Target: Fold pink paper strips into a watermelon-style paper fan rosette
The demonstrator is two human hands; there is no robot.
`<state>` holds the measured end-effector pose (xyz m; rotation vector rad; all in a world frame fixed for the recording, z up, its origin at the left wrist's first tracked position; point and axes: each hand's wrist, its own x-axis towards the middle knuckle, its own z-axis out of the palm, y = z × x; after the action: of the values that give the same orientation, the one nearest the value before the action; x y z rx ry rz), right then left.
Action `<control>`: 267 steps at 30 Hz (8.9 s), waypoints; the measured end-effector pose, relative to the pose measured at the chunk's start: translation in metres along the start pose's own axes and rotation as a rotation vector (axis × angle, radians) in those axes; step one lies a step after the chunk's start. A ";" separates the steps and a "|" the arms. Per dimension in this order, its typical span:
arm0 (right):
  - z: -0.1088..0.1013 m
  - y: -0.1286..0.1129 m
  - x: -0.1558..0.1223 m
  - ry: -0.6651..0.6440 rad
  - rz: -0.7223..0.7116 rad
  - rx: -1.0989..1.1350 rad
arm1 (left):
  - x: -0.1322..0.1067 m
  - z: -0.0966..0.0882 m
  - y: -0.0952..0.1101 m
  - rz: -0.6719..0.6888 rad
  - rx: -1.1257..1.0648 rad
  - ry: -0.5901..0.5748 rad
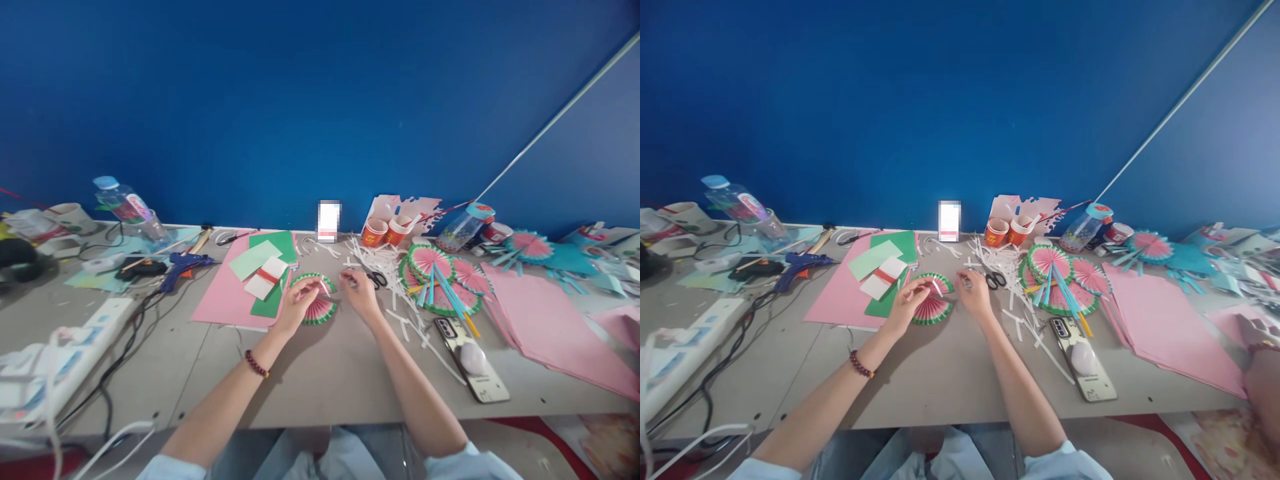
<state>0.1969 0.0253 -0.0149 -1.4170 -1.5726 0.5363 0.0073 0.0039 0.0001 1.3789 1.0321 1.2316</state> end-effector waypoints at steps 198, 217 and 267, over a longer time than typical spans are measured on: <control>0.024 -0.022 -0.024 -0.206 -0.169 -0.677 | 0.006 -0.005 -0.026 0.429 0.992 -0.056; 0.022 -0.036 -0.026 -0.085 -0.285 -0.542 | 0.008 -0.006 -0.021 0.424 0.788 -0.006; 0.026 -0.021 -0.018 -0.126 0.207 0.475 | 0.009 -0.007 -0.011 0.473 0.474 0.045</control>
<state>0.1622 0.0102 -0.0160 -1.1982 -1.2847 1.0636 0.0018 0.0149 -0.0090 2.0575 1.1110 1.4125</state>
